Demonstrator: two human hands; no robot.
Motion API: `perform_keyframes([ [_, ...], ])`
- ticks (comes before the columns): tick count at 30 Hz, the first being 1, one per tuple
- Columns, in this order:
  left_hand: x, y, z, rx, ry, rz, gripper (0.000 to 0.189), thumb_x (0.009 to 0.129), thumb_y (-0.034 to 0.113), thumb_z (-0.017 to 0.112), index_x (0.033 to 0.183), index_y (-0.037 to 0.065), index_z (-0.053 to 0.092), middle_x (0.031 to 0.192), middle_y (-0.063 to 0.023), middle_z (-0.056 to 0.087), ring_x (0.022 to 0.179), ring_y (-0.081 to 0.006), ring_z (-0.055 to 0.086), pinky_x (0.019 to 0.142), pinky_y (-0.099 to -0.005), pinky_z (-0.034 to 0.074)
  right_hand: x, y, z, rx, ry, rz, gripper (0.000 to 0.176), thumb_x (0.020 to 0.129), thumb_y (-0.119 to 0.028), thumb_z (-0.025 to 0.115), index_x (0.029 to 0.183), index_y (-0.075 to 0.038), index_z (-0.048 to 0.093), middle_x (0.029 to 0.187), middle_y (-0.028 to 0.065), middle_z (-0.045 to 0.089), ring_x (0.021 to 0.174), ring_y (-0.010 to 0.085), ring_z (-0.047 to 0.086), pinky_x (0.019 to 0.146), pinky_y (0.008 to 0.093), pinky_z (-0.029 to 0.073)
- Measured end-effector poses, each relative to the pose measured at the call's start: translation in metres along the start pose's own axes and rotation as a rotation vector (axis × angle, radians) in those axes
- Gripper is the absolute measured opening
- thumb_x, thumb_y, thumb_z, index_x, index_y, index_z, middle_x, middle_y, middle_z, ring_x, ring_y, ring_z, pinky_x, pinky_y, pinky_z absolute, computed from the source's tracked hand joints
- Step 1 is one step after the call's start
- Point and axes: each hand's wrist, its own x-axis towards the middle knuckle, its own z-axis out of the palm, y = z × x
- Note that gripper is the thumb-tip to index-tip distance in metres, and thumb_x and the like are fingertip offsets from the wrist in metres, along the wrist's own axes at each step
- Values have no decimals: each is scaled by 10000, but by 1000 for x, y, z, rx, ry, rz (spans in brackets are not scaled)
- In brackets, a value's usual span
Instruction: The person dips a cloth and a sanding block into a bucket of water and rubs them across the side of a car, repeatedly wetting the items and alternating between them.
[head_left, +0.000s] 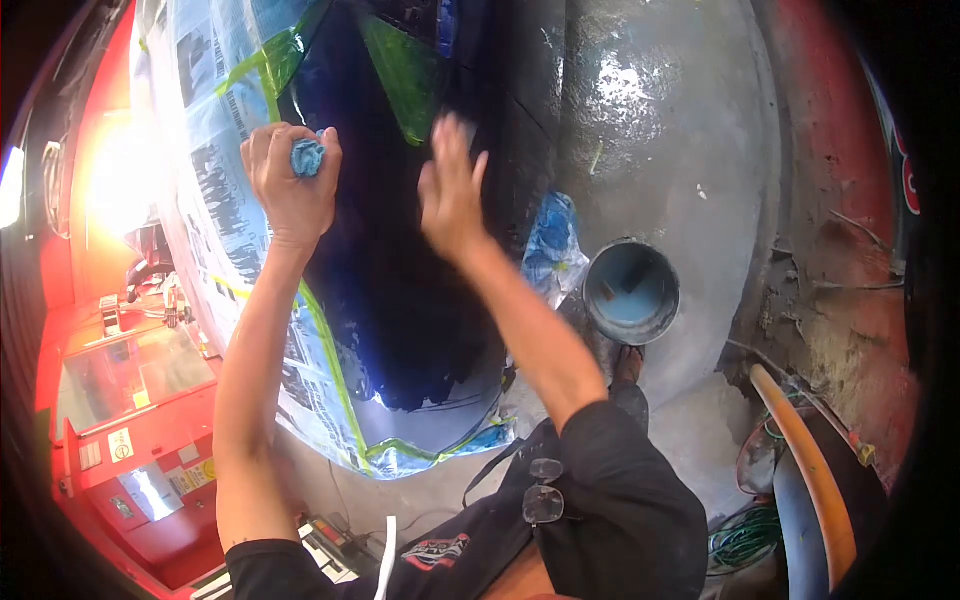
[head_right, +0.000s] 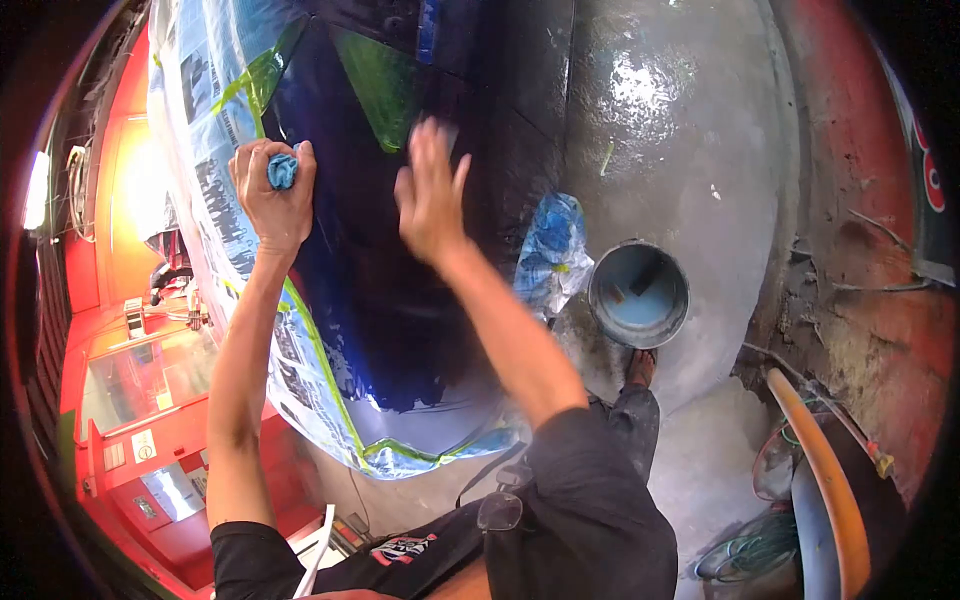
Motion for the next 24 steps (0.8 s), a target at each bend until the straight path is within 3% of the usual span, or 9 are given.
perform_keyframes([
  [2, -1, 0, -5, 11, -17, -3, 223, 807, 131, 852, 879, 79, 647, 942, -112, 639, 919, -330, 592, 872, -454, 451, -95, -35, -9, 41, -103, -6, 623, 1092, -252, 472, 1658, -70, 285, 1721, 214, 266, 1604, 412, 208, 1227, 721, 88],
  [5, 0, 2, 1, 12, 5, -23, 220, 808, 137, 852, 865, 81, 646, 926, -107, 639, 919, -329, 595, 875, -455, 453, -91, -21, -10, 15, -135, -65, 619, 1082, -233, 495, 1653, -83, 310, 1722, 214, 263, 1610, 400, 201, 1225, 726, 81],
  [8, -2, 1, 1, 6, 6, -26, 222, 808, 142, 852, 848, 82, 642, 909, -102, 640, 907, -329, 597, 873, -454, 455, 29, 20, -1, -18, 74, 180, 474, 1098, -171, 461, 1553, -37, 479, 1669, 216, 370, 1554, 421, 320, 1220, 713, 176],
  [10, -1, 1, 1, 4, 4, -29, 224, 809, 140, 850, 838, 84, 636, 900, -99, 641, 895, -330, 598, 868, -453, 457, 37, 12, 9, 28, 166, 183, 448, 1094, -171, 476, 1513, -23, 531, 1644, 218, 412, 1546, 421, 338, 1221, 696, 210],
  [13, -2, -1, 2, 1, -11, -23, 221, 816, 128, 837, 826, 83, 621, 880, -100, 640, 867, -330, 599, 849, -447, 456, -45, -34, 8, 116, 102, -13, 488, 1056, -110, 546, 1538, -44, 508, 1654, 196, 411, 1541, 410, 361, 1208, 684, 263],
  [14, 0, -1, 2, -4, -7, -13, 219, 818, 123, 831, 822, 82, 616, 872, -102, 638, 862, -331, 600, 843, -446, 456, -64, -45, 1, 128, 30, 22, 495, 1046, -93, 556, 1538, -62, 514, 1648, 186, 426, 1536, 401, 378, 1209, 680, 268],
  [17, -2, -2, 4, -13, -14, 11, 212, 831, 104, 814, 823, 74, 605, 859, -108, 630, 848, -332, 599, 826, -443, 457, -19, -16, 2, 42, 104, -44, 459, 1059, -109, 547, 1516, -65, 537, 1624, 174, 463, 1520, 361, 417, 1203, 674, 288],
  [20, -4, -2, 1, 2, -23, 16, 199, 853, 87, 799, 841, 59, 603, 859, -119, 618, 835, -336, 596, 816, -444, 465, 9, -15, 9, 22, 139, 47, 456, 1064, -115, 540, 1515, -54, 531, 1628, 168, 459, 1511, 368, 426, 1202, 666, 297],
  [24, -1, 0, 0, 0, -19, 31, 188, 855, 78, 789, 844, 53, 603, 849, -122, 619, 825, -344, 593, 808, -448, 466, -68, -46, -4, 99, -11, 72, 492, 1045, -93, 570, 1531, -44, 515, 1648, 200, 417, 1535, 382, 386, 1209, 670, 283],
])
